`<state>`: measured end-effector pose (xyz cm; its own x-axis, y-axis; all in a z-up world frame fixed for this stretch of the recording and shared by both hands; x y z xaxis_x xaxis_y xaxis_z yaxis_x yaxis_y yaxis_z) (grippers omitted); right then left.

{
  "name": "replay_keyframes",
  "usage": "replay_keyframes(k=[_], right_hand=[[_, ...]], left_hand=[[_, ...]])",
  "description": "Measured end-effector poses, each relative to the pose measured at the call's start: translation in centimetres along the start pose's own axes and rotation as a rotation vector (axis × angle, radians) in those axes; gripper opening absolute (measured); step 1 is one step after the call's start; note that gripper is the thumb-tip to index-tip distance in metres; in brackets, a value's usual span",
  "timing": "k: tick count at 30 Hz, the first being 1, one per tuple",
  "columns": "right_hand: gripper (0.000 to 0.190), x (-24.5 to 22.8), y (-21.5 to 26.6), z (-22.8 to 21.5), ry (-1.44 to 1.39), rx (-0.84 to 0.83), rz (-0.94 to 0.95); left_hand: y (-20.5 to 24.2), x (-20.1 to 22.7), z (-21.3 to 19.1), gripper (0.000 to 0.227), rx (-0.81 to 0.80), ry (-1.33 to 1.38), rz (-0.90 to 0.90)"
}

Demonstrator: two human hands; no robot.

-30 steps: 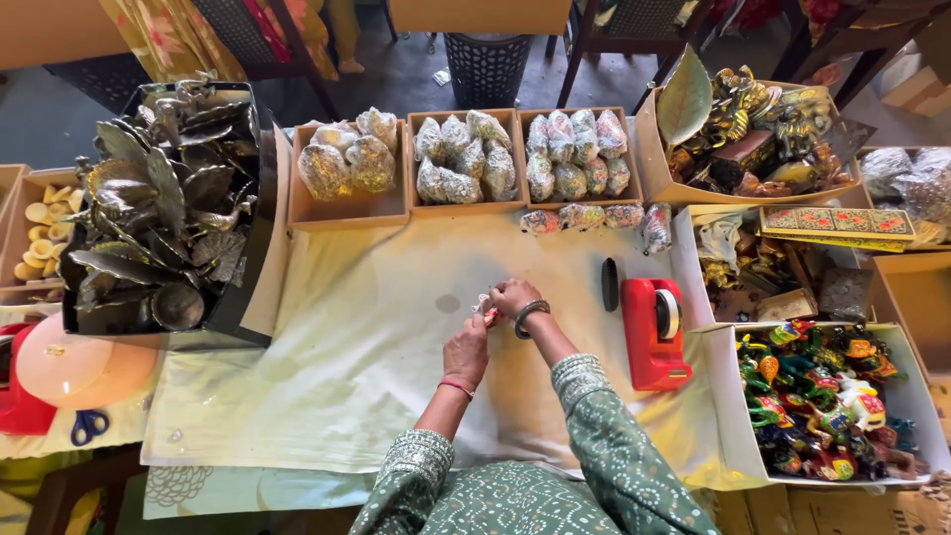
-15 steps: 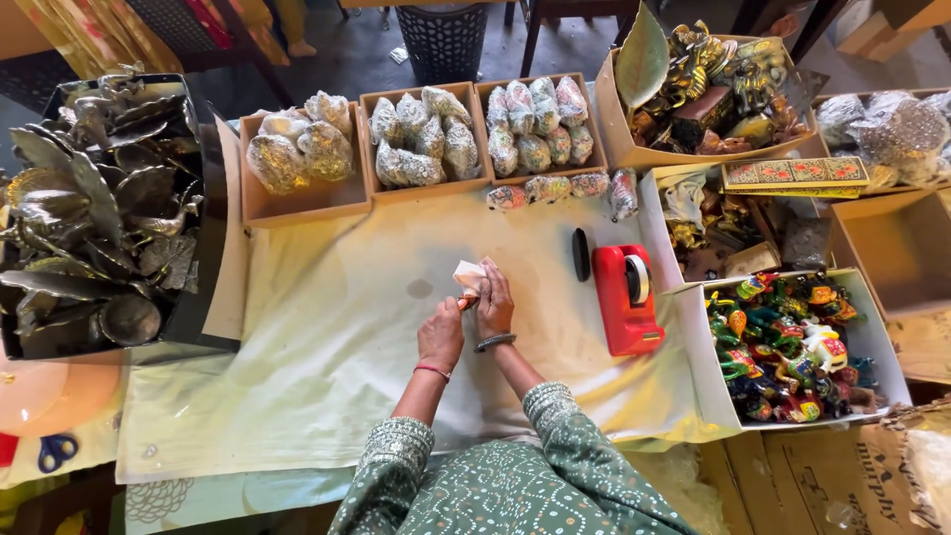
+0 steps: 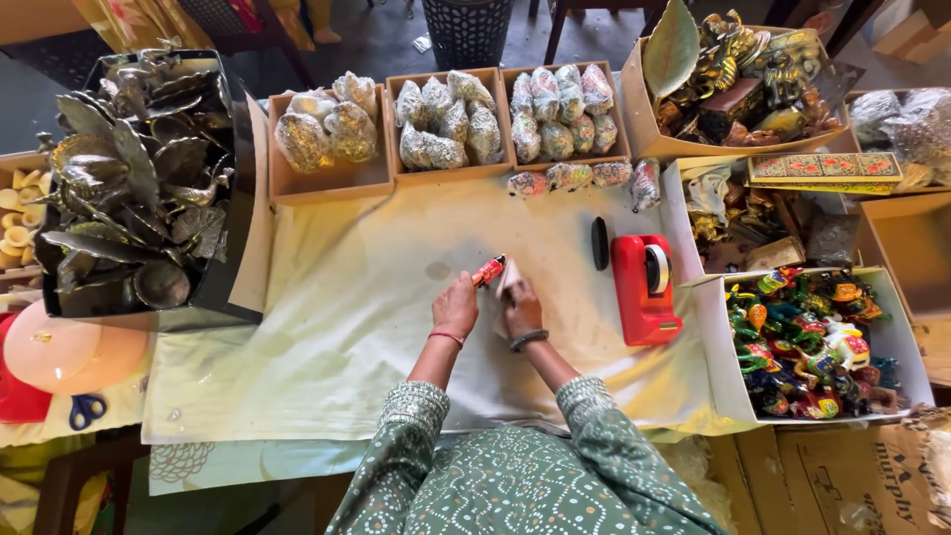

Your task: The recorder is shown wrapping small decorative figurines and objects in bubble wrap for shipping.

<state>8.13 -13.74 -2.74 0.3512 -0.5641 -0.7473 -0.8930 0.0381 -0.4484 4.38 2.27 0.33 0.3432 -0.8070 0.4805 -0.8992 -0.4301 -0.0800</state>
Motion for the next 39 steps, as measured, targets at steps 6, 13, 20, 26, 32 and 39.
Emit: replay_keyframes(k=[6, 13, 20, 26, 32, 39], right_hand=[[0.013, 3.5, 1.7, 0.2, 0.054, -0.220, 0.284], [0.030, -1.8, -3.0, 0.7, -0.172, 0.020, 0.092], [0.024, -2.6, -4.2, 1.1, 0.083, -0.113, 0.067], [0.019, 1.0, -3.5, 4.1, 0.309, -0.232, -0.059], [0.018, -2.8, -2.3, 1.6, 0.349, -0.247, -0.159], [0.016, 3.5, 1.6, 5.2, 0.028, -0.203, -0.055]], left_hand=[[-1.3, -1.1, 0.7, 0.017, -0.082, -0.026, -0.051], [-1.4, -0.5, 0.1, 0.018, -0.075, -0.055, -0.024], [-1.7, -1.0, 0.3, 0.021, -0.086, -0.037, -0.027], [-1.7, -0.9, 0.1, 0.023, -0.071, -0.016, -0.056], [-1.6, -1.1, 0.9, 0.024, -0.054, -0.019, -0.072], [-1.2, -1.2, 1.4, 0.023, -0.038, -0.028, -0.055]])
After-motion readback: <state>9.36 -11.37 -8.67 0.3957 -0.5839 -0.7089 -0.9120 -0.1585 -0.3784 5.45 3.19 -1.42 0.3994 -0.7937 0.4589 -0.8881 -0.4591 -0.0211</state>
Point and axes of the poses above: each hand's wrist, its own y-axis away from the middle knuckle, its own z-axis out of the palm, x = y × z, the point moved 3 cm from there along -y, towards the middle knuckle, and after that the axes turned 14 degrees about x, right-handed, at the moved point
